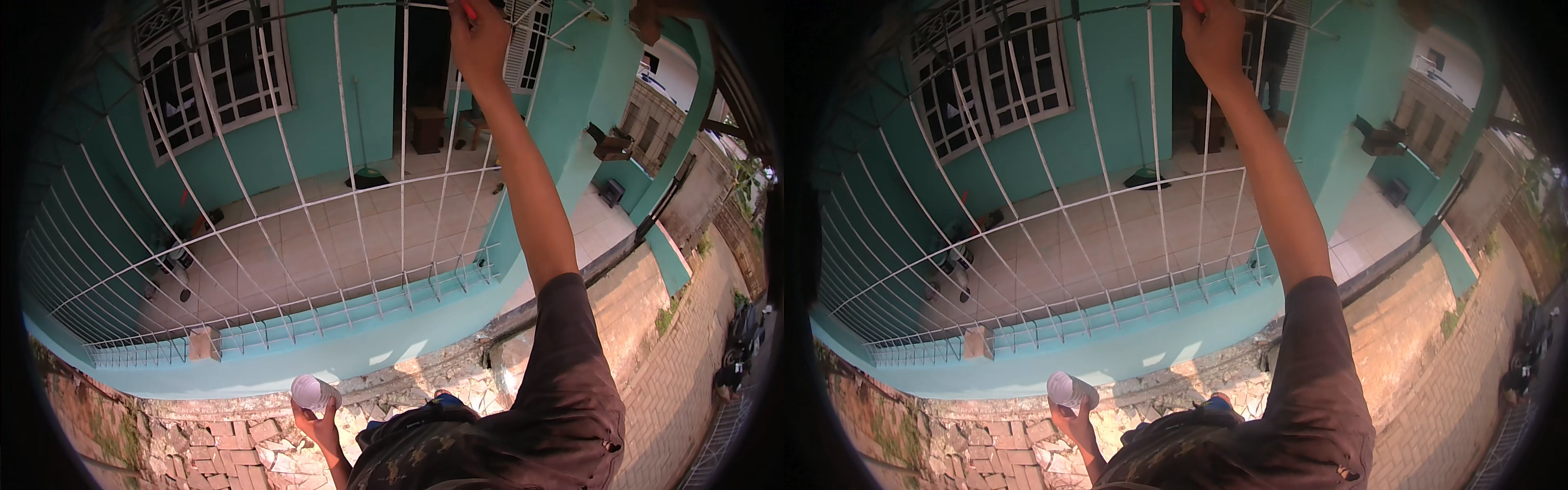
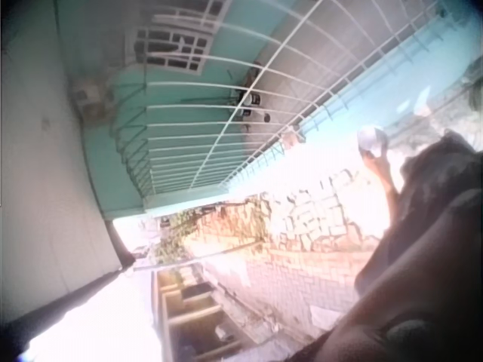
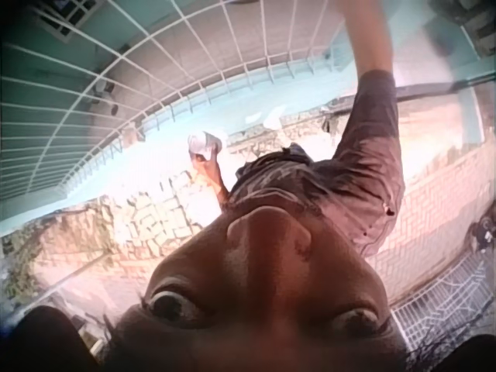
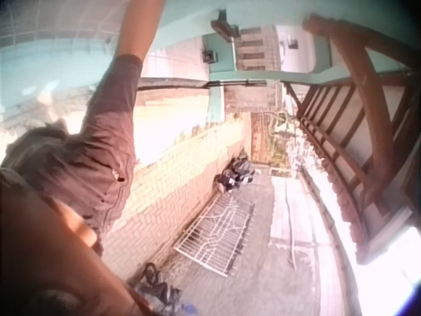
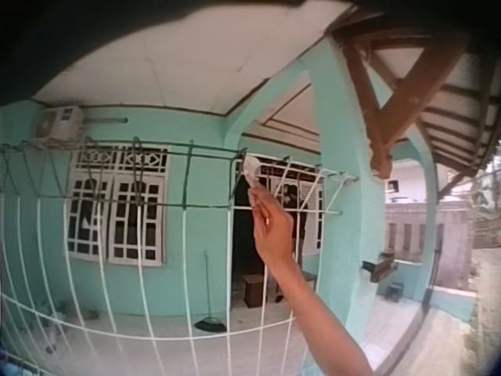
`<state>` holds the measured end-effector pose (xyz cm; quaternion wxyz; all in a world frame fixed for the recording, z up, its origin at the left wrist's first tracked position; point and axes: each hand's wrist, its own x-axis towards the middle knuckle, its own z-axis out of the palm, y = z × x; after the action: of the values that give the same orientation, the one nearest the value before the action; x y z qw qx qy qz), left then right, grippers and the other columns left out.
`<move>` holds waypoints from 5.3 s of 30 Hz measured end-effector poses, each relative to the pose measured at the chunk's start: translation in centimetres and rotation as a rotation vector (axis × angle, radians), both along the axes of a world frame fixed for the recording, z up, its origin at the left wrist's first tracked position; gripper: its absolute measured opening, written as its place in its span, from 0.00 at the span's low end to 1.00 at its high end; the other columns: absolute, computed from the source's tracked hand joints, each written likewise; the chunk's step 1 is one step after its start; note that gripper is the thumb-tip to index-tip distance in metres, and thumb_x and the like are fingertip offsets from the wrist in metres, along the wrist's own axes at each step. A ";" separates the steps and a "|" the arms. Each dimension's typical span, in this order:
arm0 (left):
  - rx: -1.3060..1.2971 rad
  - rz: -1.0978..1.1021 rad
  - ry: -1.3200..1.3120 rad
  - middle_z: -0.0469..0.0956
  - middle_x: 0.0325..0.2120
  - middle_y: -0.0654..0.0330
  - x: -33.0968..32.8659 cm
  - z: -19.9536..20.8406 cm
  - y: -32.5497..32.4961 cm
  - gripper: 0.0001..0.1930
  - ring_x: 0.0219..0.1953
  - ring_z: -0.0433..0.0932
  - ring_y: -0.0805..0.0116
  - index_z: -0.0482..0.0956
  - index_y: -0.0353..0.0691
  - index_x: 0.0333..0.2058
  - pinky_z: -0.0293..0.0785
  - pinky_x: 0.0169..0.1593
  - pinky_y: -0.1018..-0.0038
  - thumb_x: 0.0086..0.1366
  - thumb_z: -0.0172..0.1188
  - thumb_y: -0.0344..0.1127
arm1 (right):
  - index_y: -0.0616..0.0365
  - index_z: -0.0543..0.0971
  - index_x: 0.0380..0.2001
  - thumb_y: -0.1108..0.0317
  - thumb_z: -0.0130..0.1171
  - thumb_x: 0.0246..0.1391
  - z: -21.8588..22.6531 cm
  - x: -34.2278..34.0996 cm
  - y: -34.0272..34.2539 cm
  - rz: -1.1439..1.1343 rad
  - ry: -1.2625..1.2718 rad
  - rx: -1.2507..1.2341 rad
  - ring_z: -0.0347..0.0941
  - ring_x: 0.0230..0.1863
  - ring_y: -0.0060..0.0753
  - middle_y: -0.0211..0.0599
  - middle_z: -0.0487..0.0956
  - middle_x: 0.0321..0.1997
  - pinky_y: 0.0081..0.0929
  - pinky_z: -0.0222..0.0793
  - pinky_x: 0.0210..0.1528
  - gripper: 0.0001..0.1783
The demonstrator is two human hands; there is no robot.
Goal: The person paints a white metal security railing on a building exterior using a paintbrush and a small container of white paint. They repeatedly dip the brush into the container and apply paint to the vertical bars and horizontal supports of the railing.
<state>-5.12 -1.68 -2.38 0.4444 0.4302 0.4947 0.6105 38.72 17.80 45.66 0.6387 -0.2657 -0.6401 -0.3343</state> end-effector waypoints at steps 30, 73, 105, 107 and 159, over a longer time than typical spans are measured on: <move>0.056 -0.009 0.051 0.75 0.53 0.51 2.3 1.1 -0.7 0.38 0.58 0.73 0.58 0.70 0.30 0.60 0.63 0.67 0.63 0.48 0.74 0.20 | 0.68 0.78 0.56 0.78 0.56 0.68 -2.7 -5.4 -0.5 -0.023 0.013 0.247 0.81 0.56 0.36 0.50 0.79 0.62 0.26 0.76 0.55 0.16; 0.066 0.026 0.012 0.70 0.60 0.50 -2.5 -1.9 -0.8 0.42 0.64 0.69 0.58 0.65 0.29 0.65 0.62 0.70 0.62 0.50 0.74 0.19 | 0.57 0.78 0.61 0.82 0.57 0.62 -5.6 -2.0 -0.1 -0.164 0.012 0.028 0.84 0.53 0.36 0.44 0.85 0.54 0.27 0.77 0.54 0.24; 0.090 0.017 0.071 0.69 0.61 0.49 -2.7 -3.3 -1.2 0.42 0.65 0.67 0.59 0.64 0.30 0.65 0.59 0.70 0.64 0.51 0.71 0.17 | 0.71 0.77 0.55 0.69 0.52 0.72 -4.6 -3.2 -0.2 0.000 0.203 0.319 0.83 0.54 0.38 0.53 0.84 0.51 0.30 0.77 0.59 0.16; 0.117 0.074 0.058 0.74 0.54 0.54 -2.3 -2.9 -1.1 0.36 0.58 0.73 0.62 0.71 0.30 0.59 0.66 0.66 0.64 0.50 0.74 0.20 | 0.71 0.77 0.55 0.70 0.52 0.73 -4.2 -3.8 -0.4 0.094 0.327 0.389 0.82 0.54 0.38 0.53 0.84 0.52 0.29 0.76 0.60 0.16; 0.109 0.081 0.084 0.73 0.57 0.51 2.8 0.3 -4.4 0.38 0.60 0.72 0.60 0.68 0.31 0.62 0.65 0.66 0.64 0.51 0.73 0.18 | 0.61 0.78 0.54 0.84 0.63 0.56 -16.6 -8.2 -0.1 0.273 -0.037 -0.162 0.80 0.59 0.42 0.40 0.75 0.68 0.32 0.81 0.58 0.21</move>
<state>-2.36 -6.04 -2.11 0.3740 0.4587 0.4961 0.6353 30.55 17.72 29.08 0.6429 -0.2206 -0.7068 -0.1963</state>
